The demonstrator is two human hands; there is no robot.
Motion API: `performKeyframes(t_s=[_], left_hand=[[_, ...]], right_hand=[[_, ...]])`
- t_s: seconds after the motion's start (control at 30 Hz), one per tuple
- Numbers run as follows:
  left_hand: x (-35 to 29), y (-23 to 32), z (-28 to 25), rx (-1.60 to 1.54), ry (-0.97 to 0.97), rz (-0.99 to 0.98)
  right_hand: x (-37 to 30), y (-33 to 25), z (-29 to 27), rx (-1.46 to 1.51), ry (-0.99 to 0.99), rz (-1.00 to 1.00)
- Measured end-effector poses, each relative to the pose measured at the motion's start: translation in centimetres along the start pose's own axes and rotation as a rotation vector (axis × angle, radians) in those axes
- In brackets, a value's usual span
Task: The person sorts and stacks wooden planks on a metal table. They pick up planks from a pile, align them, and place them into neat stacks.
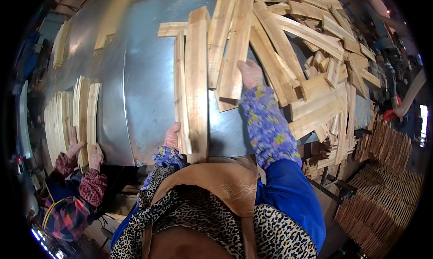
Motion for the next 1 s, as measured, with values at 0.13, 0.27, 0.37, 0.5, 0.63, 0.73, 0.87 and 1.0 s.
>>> performKeyframes(t_s=[0.13, 0.27, 0.37, 0.5, 0.63, 0.73, 0.87, 1.0], left_hand=[[-1.2, 2.0, -2.8, 0.12, 0.209, 0.298], [-2.2, 5.9, -4.1, 0.378, 0.345, 0.261], [-4.1, 5.1, -2.1, 0.44, 0.453, 0.308], [-4.8, 3.6, -1.6, 0.648, 0.506, 0.385], [-5.6, 4.2, -3.1, 0.829, 0.52, 0.24], [-5.9, 6.4, -5.8, 0.943, 0.478, 0.316], [-8.8, 8.2, -7.3, 0.91, 0.5, 0.429], [-13.5, 11.8, -9.7, 1.111, 0.637, 0.415]], right_hand=[[-7.6, -2.6, 0.8, -0.277, 0.044, -0.063], [-13.7, -2.6, 3.0, -0.048, -0.053, -0.06], [-16.2, 1.0, 5.9, -0.255, -0.093, -0.016], [-24.0, 1.9, 13.5, -0.78, -0.183, -0.203], [-28.4, 1.1, 19.7, -0.789, -0.68, -0.289], [-24.6, 8.7, 18.1, -0.525, -0.472, -0.232], [-23.7, 4.1, 16.9, -1.069, -0.005, -0.155], [-21.4, 3.7, 15.0, -0.78, -0.019, -0.158]])
Point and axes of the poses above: each hand's wrist, its own x-axis towards the middle knuckle, its own z-axis out of the palm, y = z × x, the point moved 7 cm from there along x, towards the middle knuckle, and after that the axes turned 6 degrees about z, right-handed, at the moved point
